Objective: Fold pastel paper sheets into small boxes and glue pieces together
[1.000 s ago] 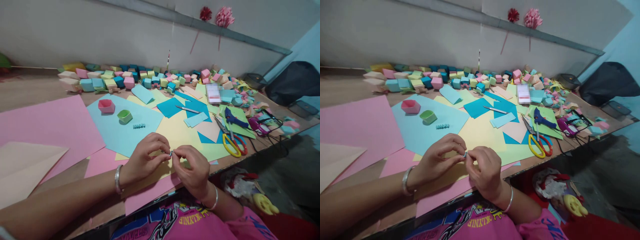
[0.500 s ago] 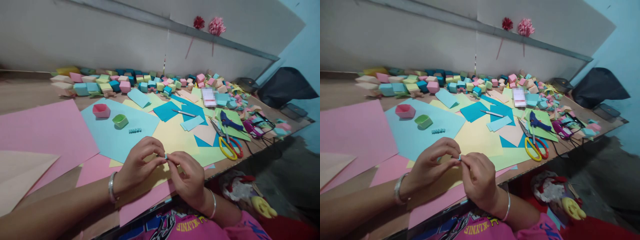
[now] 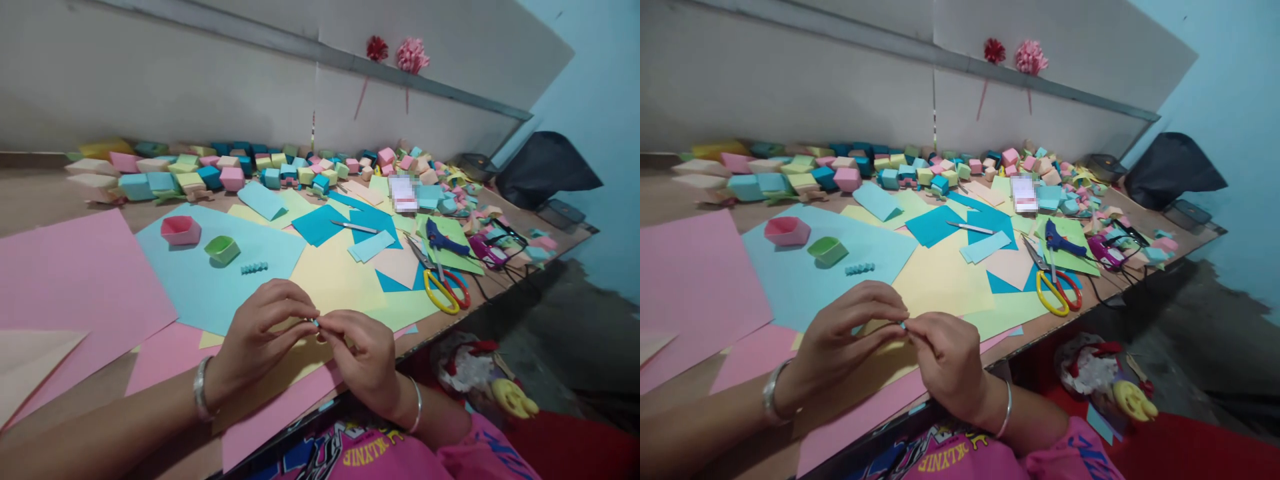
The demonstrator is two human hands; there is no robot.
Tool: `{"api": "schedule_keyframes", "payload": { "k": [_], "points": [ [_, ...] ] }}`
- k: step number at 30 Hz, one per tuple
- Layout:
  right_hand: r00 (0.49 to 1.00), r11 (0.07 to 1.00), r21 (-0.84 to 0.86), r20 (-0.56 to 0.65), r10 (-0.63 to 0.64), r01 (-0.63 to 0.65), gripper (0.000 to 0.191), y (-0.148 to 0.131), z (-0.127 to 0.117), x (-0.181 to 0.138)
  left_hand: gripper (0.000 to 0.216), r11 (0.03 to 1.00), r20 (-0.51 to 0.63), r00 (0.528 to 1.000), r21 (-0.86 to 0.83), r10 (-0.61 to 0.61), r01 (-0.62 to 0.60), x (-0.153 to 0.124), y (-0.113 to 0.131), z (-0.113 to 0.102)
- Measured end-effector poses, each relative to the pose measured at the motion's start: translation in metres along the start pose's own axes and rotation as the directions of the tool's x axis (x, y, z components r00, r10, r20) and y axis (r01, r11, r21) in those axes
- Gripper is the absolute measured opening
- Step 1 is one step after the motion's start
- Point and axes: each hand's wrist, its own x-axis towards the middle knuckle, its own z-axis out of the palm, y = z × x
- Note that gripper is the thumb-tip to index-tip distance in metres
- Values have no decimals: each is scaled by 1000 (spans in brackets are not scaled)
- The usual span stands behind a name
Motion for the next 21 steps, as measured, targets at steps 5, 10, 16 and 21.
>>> {"api": "schedule_keyframes", "payload": {
  "k": [5, 10, 16, 21],
  "points": [
    [1000, 999, -31, 0, 7, -7, 13, 5, -4, 2, 4, 988, 56, 996, 131, 74, -81, 2, -2, 1],
    [998, 998, -32, 2, 60, -59, 9, 2, -7, 6, 3, 986, 98, 992, 138, 82, -95, 3, 0, 2],
    [994, 998, 37, 93, 50, -54, 13, 0, -8, 3, 7, 999, 161, 987, 44, 6, -13, 4, 4, -1],
    [993, 997, 34, 96, 70, -74, 15, 0, -10, 2, 6, 999, 132, 991, 28, -29, 25, 2, 2, 3]
  ]
}}
